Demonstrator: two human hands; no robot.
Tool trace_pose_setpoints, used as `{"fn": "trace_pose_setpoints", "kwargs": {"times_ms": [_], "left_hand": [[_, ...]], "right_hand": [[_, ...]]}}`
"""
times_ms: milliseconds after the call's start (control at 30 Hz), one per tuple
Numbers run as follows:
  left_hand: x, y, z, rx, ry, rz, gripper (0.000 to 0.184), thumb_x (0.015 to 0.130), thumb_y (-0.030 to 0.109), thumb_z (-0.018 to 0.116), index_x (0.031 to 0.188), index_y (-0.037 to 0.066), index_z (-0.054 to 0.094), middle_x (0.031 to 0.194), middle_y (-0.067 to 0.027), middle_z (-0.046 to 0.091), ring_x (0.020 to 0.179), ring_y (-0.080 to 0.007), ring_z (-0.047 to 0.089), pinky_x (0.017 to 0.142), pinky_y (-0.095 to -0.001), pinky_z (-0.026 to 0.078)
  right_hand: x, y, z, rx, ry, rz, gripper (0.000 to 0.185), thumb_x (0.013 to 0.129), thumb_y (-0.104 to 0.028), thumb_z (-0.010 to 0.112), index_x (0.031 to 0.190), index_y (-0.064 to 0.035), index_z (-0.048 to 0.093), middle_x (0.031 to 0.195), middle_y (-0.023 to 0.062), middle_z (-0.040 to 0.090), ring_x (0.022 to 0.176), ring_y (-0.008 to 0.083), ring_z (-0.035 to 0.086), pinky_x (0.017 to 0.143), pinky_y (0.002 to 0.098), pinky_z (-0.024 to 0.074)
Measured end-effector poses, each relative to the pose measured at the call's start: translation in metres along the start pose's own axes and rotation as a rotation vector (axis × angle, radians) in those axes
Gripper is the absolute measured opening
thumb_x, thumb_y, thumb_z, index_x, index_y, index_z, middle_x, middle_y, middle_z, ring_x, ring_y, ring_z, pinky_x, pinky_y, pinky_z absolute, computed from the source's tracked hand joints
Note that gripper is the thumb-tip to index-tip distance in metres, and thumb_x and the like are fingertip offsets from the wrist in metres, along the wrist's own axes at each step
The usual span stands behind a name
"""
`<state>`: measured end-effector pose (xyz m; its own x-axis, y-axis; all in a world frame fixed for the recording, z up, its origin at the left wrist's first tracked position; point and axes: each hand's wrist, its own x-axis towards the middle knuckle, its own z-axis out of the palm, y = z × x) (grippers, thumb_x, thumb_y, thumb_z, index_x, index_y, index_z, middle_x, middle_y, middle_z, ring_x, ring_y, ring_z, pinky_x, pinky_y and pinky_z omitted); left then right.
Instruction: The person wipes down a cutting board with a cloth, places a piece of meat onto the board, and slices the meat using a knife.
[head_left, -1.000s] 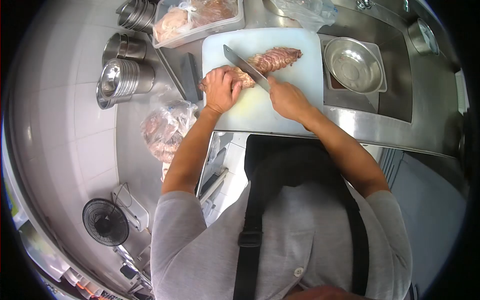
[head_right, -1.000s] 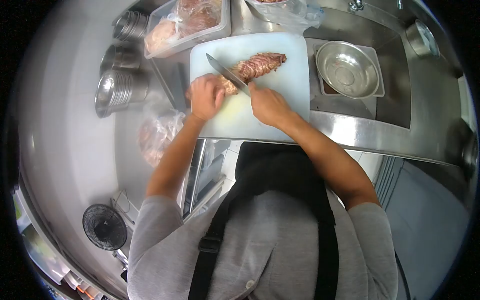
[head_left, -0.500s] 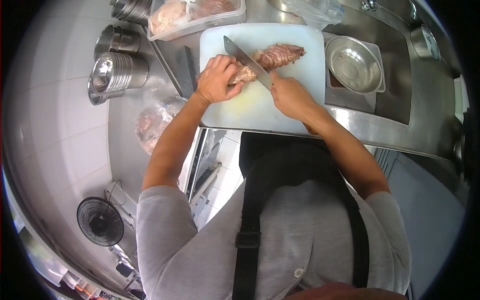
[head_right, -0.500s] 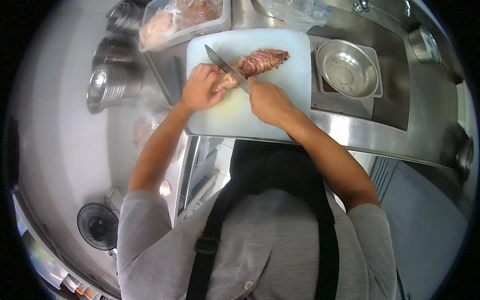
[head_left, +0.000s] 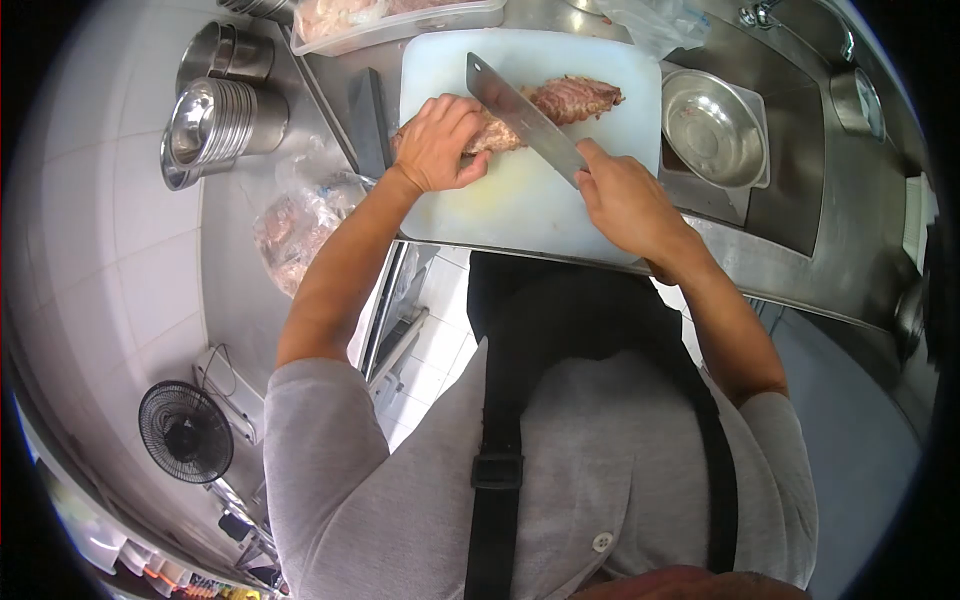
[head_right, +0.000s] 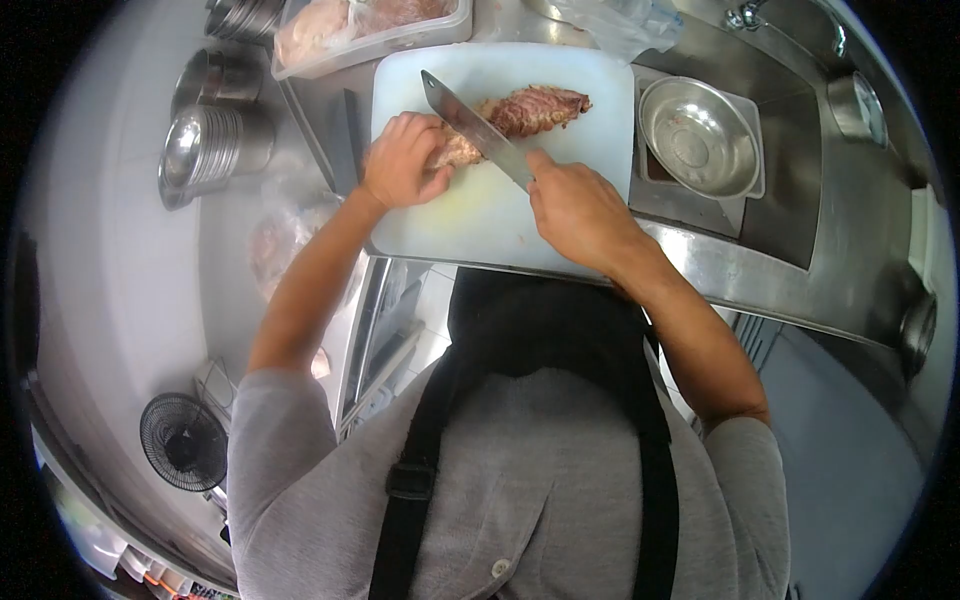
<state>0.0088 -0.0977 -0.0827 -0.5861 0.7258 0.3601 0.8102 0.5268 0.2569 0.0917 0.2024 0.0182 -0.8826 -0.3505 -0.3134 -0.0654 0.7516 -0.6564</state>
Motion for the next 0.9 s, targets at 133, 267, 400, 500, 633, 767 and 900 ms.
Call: {"fn": "trace_pose_setpoints", "kwargs": {"times_ms": [133,267,400,500,633,767,900], "left_hand": [[0.000,0.000,0.001,0.014,0.006,0.000,0.040,0.077,0.030,0.076,0.107,0.007,0.062,0.120,-0.0128,0.062,0.108,-0.0346,0.058,0.091,-0.0451,0.048],[0.001,0.001,0.001,0.006,0.013,-0.005,0.040,0.075,0.028,0.077,0.105,0.006,0.062,0.120,-0.0134,0.063,0.108,-0.0355,0.059,0.093,-0.0459,0.049],[0.002,0.004,-0.001,0.011,0.002,-0.036,0.040,0.073,0.026,0.078,0.103,0.006,0.063,0.121,-0.0135,0.064,0.108,-0.0356,0.059,0.094,-0.0463,0.049],[0.001,0.003,0.001,-0.006,0.017,-0.035,0.040,0.072,0.026,0.078,0.103,0.007,0.063,0.120,-0.0135,0.064,0.109,-0.0358,0.060,0.093,-0.0467,0.049],[0.000,0.004,0.006,0.009,0.021,-0.072,0.042,0.074,0.030,0.076,0.107,0.007,0.064,0.119,-0.0123,0.063,0.108,-0.0344,0.059,0.092,-0.0457,0.048],[0.000,0.003,0.006,0.010,0.022,-0.068,0.042,0.073,0.031,0.077,0.105,0.007,0.064,0.118,-0.0124,0.063,0.108,-0.0348,0.059,0.090,-0.0461,0.047],[-0.002,0.002,0.008,0.016,0.048,-0.102,0.043,0.072,0.032,0.078,0.103,0.006,0.063,0.118,-0.0128,0.063,0.106,-0.0353,0.058,0.089,-0.0458,0.047]], "right_hand": [[0.001,0.005,0.002,-0.030,0.013,-0.070,0.020,0.103,-0.011,0.055,0.116,0.0043,0.054,0.088,0.0296,0.070,0.089,0.0522,0.068,0.083,0.0624,0.0501],[0.005,0.002,0.002,-0.055,-0.026,-0.037,0.018,0.102,-0.010,0.056,0.113,0.0037,0.053,0.089,0.0298,0.070,0.090,0.0514,0.068,0.084,0.0627,0.0494],[0.021,0.004,0.017,-0.051,-0.019,-0.057,0.020,0.106,-0.014,0.054,0.114,0.0047,0.052,0.089,0.0315,0.069,0.090,0.0534,0.066,0.083,0.0634,0.0472],[0.023,0.006,0.013,-0.037,-0.050,-0.033,0.022,0.108,-0.015,0.054,0.114,0.0051,0.051,0.089,0.0326,0.068,0.090,0.0546,0.065,0.083,0.0635,0.0466],[0.044,0.011,0.032,-0.029,-0.012,-0.066,0.021,0.107,-0.015,0.055,0.114,0.0053,0.051,0.091,0.0325,0.068,0.090,0.0543,0.065,0.082,0.0629,0.0474],[0.047,0.018,0.031,-0.009,-0.034,-0.078,0.023,0.107,-0.015,0.057,0.115,0.0062,0.051,0.093,0.0328,0.069,0.091,0.0535,0.066,0.082,0.0626,0.0477],[0.058,0.021,0.046,0.039,-0.017,-0.069,0.026,0.106,-0.016,0.058,0.115,0.0078,0.052,0.094,0.0339,0.070,0.093,0.0534,0.067,0.082,0.0621,0.0485]]}}
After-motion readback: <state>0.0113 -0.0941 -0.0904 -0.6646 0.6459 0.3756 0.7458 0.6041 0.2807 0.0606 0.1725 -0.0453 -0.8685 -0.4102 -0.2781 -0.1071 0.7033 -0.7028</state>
